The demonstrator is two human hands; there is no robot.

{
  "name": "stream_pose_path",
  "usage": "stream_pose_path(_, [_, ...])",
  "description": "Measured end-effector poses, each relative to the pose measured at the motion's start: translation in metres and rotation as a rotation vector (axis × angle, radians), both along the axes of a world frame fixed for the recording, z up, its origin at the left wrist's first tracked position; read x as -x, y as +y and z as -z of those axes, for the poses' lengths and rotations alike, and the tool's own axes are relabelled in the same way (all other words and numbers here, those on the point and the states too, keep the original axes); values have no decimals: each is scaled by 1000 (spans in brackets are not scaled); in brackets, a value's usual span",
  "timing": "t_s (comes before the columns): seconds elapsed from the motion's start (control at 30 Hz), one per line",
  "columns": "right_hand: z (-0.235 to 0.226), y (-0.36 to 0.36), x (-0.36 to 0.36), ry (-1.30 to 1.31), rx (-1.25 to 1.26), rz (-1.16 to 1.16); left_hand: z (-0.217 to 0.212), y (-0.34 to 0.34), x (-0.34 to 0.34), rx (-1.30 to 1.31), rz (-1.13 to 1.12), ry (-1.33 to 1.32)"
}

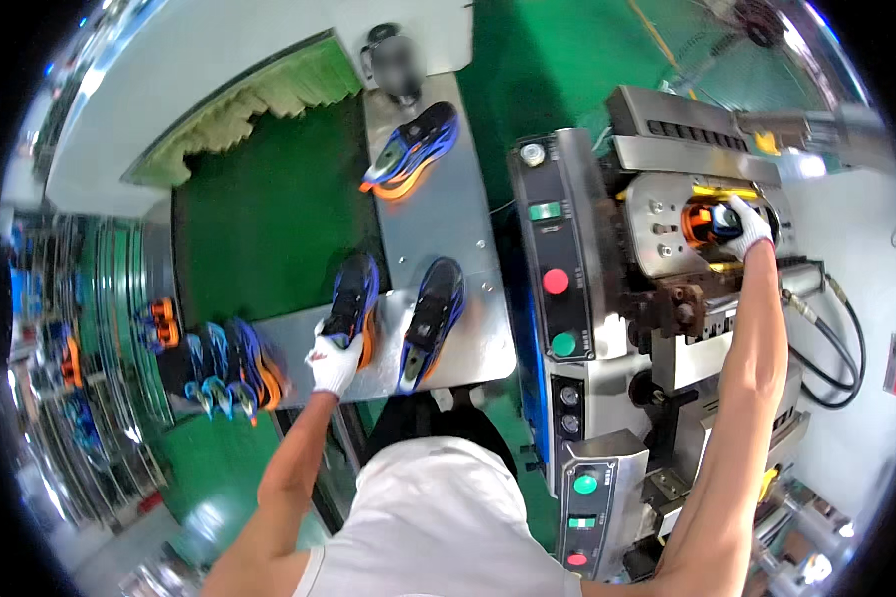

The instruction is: The person places a shoe into a pressing machine, activates the press, and then moves the pressed shoe to a conveyor belt. The person repeats this process with several shoes from a nearby rack.

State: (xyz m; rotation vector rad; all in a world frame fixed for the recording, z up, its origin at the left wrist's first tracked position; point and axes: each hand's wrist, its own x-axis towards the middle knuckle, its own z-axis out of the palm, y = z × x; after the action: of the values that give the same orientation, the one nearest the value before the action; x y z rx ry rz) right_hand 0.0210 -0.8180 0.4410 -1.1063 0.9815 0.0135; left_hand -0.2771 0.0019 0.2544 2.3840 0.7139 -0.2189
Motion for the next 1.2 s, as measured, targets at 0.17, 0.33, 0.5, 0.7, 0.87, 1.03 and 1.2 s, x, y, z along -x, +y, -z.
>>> stream_pose_path(0.17, [-75, 330, 94, -357, 1213, -185, -52, 11, 34, 283, -129, -161])
stream_pose_path(0.33, [20, 475, 250, -175, 1530, -606, -32, 22, 29, 208, -44, -164])
stream_pose_path(0.5, [101, 477, 278, 372, 1928, -1263, -44, 36, 15, 318, 132, -104])
stream_pose_path(0.7, [63, 587, 329, -165, 958, -722, -54, 77, 15, 357, 499, -466])
stream_pose_path(0.87, [87, 607, 308, -348, 1344, -1347, -35, 113, -45, 234, 1176, -413])
stream_pose_path(1.03, [82, 589, 276, -313, 1136, -1511, -76, 106, -102, 416, 1302, 86])
stream_pose_path(1.2, [58, 601, 285, -228, 1117, -1460, -95, 88, -128, 232, 1405, 264])
